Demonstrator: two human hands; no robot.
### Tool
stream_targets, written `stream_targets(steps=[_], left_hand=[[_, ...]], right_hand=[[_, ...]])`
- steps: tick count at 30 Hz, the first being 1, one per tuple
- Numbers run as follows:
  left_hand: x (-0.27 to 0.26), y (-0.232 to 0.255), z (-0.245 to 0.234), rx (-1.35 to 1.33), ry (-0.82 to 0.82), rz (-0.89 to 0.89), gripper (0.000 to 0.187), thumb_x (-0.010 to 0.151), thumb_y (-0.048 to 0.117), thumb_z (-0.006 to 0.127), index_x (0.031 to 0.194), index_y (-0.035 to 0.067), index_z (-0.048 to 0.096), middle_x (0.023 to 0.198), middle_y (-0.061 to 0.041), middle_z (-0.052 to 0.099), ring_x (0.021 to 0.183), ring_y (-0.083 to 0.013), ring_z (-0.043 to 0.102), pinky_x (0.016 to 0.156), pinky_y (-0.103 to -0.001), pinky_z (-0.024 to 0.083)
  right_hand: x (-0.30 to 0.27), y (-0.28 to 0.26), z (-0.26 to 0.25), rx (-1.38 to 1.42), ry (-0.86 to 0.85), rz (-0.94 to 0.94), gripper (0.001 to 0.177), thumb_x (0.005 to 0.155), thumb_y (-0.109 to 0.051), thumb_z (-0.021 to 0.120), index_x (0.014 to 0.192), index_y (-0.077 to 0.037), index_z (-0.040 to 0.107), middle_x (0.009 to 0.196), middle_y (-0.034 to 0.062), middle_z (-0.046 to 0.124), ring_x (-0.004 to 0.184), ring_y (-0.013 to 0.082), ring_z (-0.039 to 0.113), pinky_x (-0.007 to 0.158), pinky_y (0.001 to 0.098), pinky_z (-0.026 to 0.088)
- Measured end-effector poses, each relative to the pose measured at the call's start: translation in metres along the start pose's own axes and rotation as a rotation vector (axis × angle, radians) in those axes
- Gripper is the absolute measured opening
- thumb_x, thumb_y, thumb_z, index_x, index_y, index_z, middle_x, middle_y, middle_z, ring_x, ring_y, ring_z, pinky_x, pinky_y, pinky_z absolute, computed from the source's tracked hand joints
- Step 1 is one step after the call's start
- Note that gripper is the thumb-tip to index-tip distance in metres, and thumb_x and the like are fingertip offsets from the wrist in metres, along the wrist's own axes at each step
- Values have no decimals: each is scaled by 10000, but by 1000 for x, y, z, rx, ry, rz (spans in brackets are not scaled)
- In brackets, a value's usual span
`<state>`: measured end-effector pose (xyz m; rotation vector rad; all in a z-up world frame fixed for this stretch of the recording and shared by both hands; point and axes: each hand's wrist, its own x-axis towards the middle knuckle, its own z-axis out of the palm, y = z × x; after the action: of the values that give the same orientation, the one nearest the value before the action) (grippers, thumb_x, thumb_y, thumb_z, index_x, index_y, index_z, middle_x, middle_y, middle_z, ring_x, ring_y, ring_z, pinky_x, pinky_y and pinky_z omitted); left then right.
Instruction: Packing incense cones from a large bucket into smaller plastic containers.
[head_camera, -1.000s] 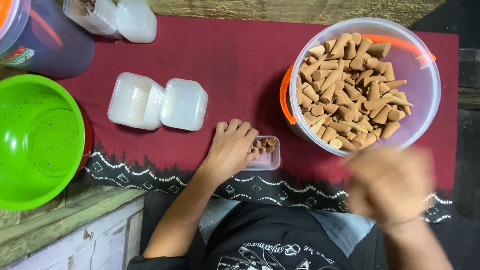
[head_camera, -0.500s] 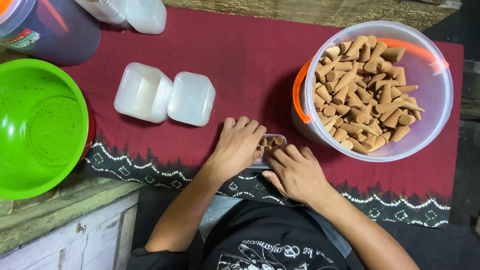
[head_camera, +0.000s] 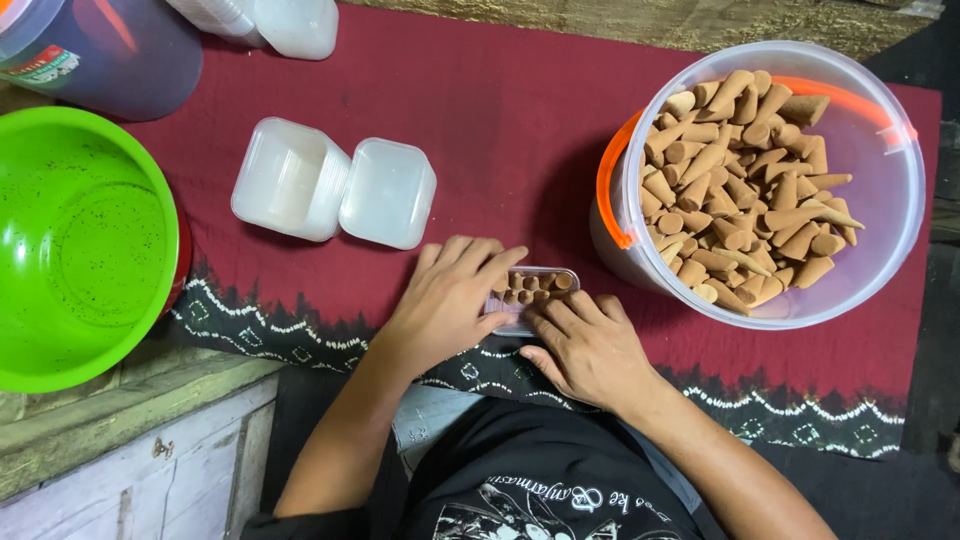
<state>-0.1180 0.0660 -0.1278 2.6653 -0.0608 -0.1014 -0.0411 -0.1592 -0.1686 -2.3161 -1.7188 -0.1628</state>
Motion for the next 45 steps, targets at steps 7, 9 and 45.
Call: stream_targets(steps=[7, 9, 45], left_hand=[[-25, -18, 28, -84, 171, -81, 620, 887, 383, 747, 1441, 180, 557, 1177, -61, 570, 1040, -267, 596, 822, -396, 458], [-24, -20, 34, -257, 206, -75, 564, 920, 344, 720, 1437, 184, 560, 1000, -30, 614, 913, -226, 674, 790, -385, 519], [38, 33, -36, -102, 645, 284, 164, 1032, 109, 570, 1116, 69, 705, 958, -64, 641, 847, -238, 624, 706, -391, 430]], right_hand=[[3, -5, 8, -22, 11, 6, 416, 1037, -490, 439, 1178, -190, 691, 1043, -3, 633, 1062, 214, 585, 804, 386, 400], [5, -6, 10, -54, 41, 13, 388, 1026, -467, 465, 1181, -187, 684, 1054, -6, 624, 1069, 209, 587, 806, 380, 398], [-57, 36, -96, -147, 491, -107, 309, 988, -314, 567, 1038, -82, 764, 890, 83, 733, 707, 242, 651, 638, 364, 392]])
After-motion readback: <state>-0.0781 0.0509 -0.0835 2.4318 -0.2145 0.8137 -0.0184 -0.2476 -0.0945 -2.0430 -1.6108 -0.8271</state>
